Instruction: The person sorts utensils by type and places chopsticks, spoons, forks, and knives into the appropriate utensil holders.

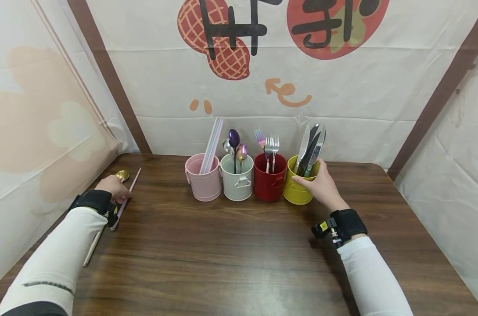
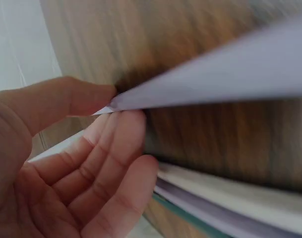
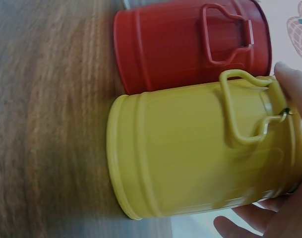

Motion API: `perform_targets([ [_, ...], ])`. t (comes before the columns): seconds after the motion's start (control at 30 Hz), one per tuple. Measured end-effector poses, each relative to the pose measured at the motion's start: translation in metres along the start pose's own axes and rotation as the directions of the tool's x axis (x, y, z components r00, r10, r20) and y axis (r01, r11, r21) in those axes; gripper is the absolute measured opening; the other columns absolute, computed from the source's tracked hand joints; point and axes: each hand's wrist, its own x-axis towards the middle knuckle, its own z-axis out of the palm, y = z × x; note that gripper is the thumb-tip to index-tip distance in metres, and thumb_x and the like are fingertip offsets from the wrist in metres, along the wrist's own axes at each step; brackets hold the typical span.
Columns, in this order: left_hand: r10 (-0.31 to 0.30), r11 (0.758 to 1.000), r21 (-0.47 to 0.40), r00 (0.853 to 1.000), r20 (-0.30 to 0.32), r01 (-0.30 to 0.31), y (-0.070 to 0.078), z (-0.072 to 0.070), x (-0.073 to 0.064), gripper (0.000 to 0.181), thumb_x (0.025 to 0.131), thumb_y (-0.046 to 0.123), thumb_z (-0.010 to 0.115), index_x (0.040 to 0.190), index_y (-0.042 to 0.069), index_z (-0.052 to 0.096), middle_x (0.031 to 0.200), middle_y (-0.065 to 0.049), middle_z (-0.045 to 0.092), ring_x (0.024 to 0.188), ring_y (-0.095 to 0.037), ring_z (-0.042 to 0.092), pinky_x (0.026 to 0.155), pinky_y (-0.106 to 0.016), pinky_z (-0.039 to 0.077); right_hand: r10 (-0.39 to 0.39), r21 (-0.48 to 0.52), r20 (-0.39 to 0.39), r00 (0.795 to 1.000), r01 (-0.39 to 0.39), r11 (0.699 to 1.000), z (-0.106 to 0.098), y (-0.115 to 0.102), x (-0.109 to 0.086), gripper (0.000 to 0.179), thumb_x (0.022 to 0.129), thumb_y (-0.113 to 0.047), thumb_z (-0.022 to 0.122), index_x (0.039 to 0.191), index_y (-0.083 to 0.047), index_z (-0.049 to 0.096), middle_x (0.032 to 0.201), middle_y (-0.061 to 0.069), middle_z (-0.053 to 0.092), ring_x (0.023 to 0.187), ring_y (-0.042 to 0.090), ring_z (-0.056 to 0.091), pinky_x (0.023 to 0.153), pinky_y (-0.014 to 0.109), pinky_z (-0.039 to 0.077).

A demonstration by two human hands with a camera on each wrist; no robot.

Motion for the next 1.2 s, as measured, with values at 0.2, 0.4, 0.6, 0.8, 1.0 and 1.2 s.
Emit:
perform_targets([
  [0.2,-0.052,0.981,-0.18,0.993,0.105,0.071,0.002,-0.001,0.001,0.02,0.079,0.017,0.069,0.071,-0.001,0.065,0.055,0.0,0.063,0.05,-0.011,0.064,0.053,-0.026,0.052,-0.007,-0.026,0.04,0.999,0.008,1.0,-0.004,0.002,-0.002,0.109,0.086,-0.053,0.068,0.152,0.0,0.0,0.145,0.033,0.03,0.132,0.045,0.033,0.106,0.061,0.027],
  [0.4,-0.05,0.911,-0.408,0.997,0.051,0.067,0.007,-0.016,-0.009,0.021,0.085,0.014,0.062,0.083,-0.008,0.061,0.062,-0.001,0.061,0.056,-0.014,0.062,0.055,-0.033,0.056,-0.036,-0.081,-0.103,0.994,0.028,0.996,-0.014,-0.01,-0.008,0.105,0.085,-0.054,0.068,0.152,0.002,0.009,0.148,0.032,0.029,0.135,0.047,0.029,0.105,0.063,0.026],
  [0.6,0.037,0.829,-0.548,0.988,-0.147,-0.112,0.023,-0.037,-0.026,0.03,0.092,0.008,0.057,0.111,-0.015,0.051,0.068,0.006,0.061,0.061,-0.005,0.06,0.056,-0.03,0.056,-0.202,-0.085,-0.384,0.901,0.184,0.979,-0.012,-0.04,-0.018,0.076,0.089,-0.04,0.07,0.144,-0.001,0.035,0.145,0.023,0.037,0.132,0.039,0.033,0.104,0.057,0.029],
  [0.8,0.041,0.659,-0.717,0.963,-0.265,-0.226,0.052,-0.053,-0.035,0.018,0.094,0.005,0.059,0.11,0.003,0.051,0.07,0.019,0.064,0.063,0.0,0.061,0.053,-0.021,0.053,-0.389,-0.172,-0.316,0.866,0.351,0.921,0.021,-0.07,-0.012,0.063,0.089,-0.033,0.071,0.136,0.0,0.046,0.136,0.021,0.048,0.124,0.037,0.043,0.099,0.055,0.037],
  [1.0,-0.012,0.384,-0.854,0.922,-0.386,-0.352,0.087,-0.056,-0.041,0.021,0.092,-0.002,0.061,0.103,0.014,0.054,0.077,0.009,0.065,0.063,-0.005,0.062,0.05,-0.02,0.052,-0.469,-0.217,-0.174,0.866,0.431,0.876,0.063,-0.103,0.001,0.065,0.087,-0.038,0.072,0.135,0.0,0.048,0.132,0.02,0.052,0.123,0.033,0.046,0.099,0.051,0.04],
  [1.2,-0.007,0.29,-0.826,0.862,-0.508,-0.484,0.124,-0.052,-0.04,0.021,0.089,-0.004,0.064,0.099,0.013,0.06,0.081,0.001,0.065,0.066,-0.008,0.063,0.048,-0.02,0.051,-0.522,-0.319,-0.007,0.853,0.493,0.809,0.108,-0.133,0.018,0.074,0.085,-0.05,0.07,0.136,-0.002,0.047,0.133,0.016,0.052,0.123,0.031,0.048,0.098,0.047,0.043],
])
